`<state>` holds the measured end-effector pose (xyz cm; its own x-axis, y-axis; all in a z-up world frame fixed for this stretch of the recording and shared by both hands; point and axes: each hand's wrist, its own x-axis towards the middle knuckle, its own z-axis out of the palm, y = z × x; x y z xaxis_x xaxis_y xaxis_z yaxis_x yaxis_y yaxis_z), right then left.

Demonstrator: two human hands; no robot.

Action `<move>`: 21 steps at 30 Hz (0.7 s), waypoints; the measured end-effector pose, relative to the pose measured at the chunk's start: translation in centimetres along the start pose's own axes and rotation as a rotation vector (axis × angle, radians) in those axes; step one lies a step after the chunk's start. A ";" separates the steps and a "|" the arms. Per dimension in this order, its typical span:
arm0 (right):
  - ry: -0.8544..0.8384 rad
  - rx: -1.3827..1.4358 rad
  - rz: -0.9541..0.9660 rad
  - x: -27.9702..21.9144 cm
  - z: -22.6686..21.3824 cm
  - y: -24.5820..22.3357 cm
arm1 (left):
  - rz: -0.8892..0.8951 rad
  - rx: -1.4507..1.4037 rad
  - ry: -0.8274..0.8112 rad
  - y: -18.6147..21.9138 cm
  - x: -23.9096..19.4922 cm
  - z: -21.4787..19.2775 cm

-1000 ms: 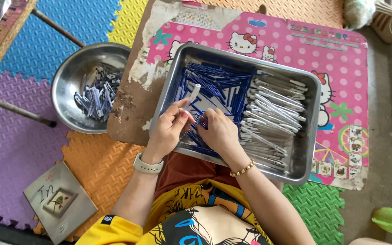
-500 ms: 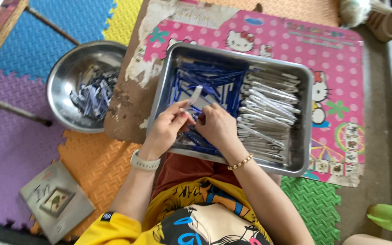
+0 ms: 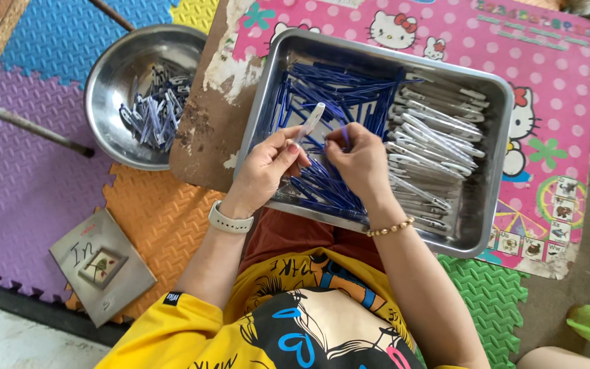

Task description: The person sits on a colorful foam mat and assembles pens by inserting blue ink cartridges into white plastic barrels. They pick up a barrel and a cartridge from a metal tray, insert the cartridge, and place the completed pen into a metal bowl.

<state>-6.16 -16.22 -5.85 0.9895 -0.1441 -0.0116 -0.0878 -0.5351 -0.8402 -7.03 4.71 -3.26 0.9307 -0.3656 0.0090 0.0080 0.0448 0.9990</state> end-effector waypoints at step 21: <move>0.148 0.951 -0.232 -1.1 -1.8 -2.6 | -0.046 0.012 -0.044 1.2 -0.2 0.9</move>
<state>-7.19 -16.18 -2.62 0.9405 -0.2576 0.2218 0.2994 0.3189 -0.8992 -7.53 4.02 -2.06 0.9124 -0.4078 -0.0353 0.0456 0.0157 0.9988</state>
